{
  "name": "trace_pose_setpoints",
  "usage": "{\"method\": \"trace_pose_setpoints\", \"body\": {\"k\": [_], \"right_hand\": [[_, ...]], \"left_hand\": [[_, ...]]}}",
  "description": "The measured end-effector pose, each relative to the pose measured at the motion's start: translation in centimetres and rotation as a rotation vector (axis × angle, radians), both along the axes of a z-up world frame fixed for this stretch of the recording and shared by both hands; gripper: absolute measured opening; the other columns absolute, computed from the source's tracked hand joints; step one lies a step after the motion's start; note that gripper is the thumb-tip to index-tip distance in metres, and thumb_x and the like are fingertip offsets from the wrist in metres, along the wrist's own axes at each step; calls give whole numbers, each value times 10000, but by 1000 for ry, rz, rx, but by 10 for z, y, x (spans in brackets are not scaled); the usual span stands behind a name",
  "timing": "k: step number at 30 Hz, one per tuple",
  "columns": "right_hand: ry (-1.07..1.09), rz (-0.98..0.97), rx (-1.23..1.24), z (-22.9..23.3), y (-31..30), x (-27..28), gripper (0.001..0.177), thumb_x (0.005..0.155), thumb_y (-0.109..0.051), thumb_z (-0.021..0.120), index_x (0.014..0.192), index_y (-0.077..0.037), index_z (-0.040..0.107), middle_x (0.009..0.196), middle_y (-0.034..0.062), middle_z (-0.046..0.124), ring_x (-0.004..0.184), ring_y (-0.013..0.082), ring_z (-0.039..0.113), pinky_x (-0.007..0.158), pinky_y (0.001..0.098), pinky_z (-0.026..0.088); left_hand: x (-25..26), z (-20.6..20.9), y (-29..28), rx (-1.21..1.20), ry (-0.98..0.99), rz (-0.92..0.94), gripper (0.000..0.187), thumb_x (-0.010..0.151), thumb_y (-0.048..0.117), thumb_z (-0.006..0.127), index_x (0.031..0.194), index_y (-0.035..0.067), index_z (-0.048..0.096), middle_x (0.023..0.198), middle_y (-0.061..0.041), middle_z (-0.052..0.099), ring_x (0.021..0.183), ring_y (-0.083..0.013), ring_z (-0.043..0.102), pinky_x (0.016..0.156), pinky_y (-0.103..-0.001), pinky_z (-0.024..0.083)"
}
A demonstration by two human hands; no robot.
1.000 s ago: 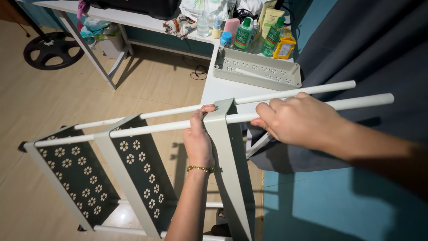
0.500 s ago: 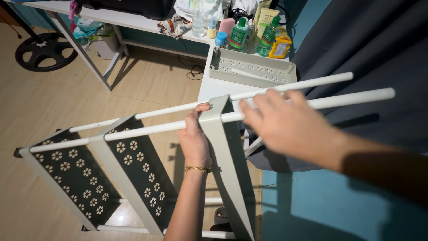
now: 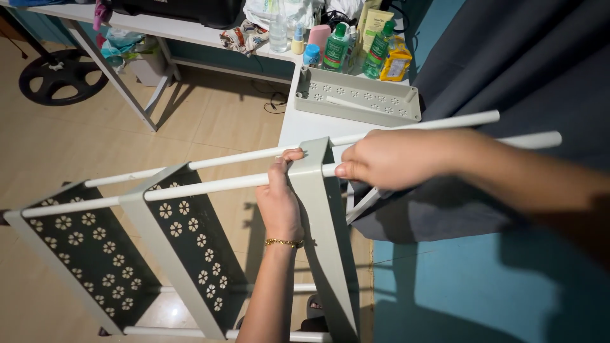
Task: The person assembles a white plastic three-tier storage rack by inserting white poles into the shelves and stacking them. The person handles the shelves and poles by hand, aligning and securing each tier in sequence.
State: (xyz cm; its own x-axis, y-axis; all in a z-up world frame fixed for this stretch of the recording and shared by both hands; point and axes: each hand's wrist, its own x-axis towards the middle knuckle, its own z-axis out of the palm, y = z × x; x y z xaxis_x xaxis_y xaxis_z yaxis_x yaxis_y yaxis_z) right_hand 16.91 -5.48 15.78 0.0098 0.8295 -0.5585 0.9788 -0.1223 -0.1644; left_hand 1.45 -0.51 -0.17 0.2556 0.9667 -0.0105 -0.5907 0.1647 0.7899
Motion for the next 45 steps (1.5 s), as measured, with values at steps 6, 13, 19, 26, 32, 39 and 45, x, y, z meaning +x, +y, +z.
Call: {"method": "trace_pose_setpoints", "body": {"k": [6,13,19,26,32,39,45], "right_hand": [[22,-119,12,20,-1,-16,369,1007,-450,464,1051,-140,659,664,62,609,608,241,588,621,372,451],[-698,593,1137,-11,-46,-28,245,988,-333,581,1066,-112,654,782,8,567,749,199,660,616,348,435],[-457,421,582,-17,-28,6,355,1018,-450,533,953,-117,638,726,80,657,621,308,667,580,415,510],[333,-103,-64,14,-5,28,486,1059,-439,469,876,-60,711,577,-24,507,495,106,451,463,277,406],[513,-576,-157,24,-18,59,516,1022,-470,453,937,-5,662,536,-11,370,414,98,303,375,283,290],[529,-613,-160,13,-19,74,507,1036,-452,458,1027,4,678,600,-21,390,494,96,352,444,282,336],[439,-511,-47,-24,-17,149,387,978,-294,536,1256,-63,676,737,-6,540,680,117,506,612,291,444]], "left_hand": [[1,-1,6,41,-3,12,366,1024,212,468,988,-40,731,1121,-86,729,1113,-167,640,1032,-285,440],[-4,10,8,22,-12,45,377,1028,238,464,985,-28,728,1110,-72,731,1082,-153,644,1003,-274,459],[-2,11,9,-59,53,15,401,1008,263,462,987,-13,753,1058,-63,739,1024,-147,641,957,-265,467],[-18,13,17,-44,140,39,415,1008,291,448,998,4,747,1050,-76,739,955,-172,650,886,-283,492],[-35,10,40,-87,-6,98,464,1032,330,394,1051,8,727,1095,-97,712,969,-176,652,895,-286,511],[-27,-9,33,-186,-46,43,495,1028,349,367,1071,2,717,1069,-115,718,950,-181,662,886,-305,526],[-27,-19,36,-245,-73,45,502,1038,365,357,1095,4,701,1069,-121,713,964,-198,655,900,-324,514]]}}
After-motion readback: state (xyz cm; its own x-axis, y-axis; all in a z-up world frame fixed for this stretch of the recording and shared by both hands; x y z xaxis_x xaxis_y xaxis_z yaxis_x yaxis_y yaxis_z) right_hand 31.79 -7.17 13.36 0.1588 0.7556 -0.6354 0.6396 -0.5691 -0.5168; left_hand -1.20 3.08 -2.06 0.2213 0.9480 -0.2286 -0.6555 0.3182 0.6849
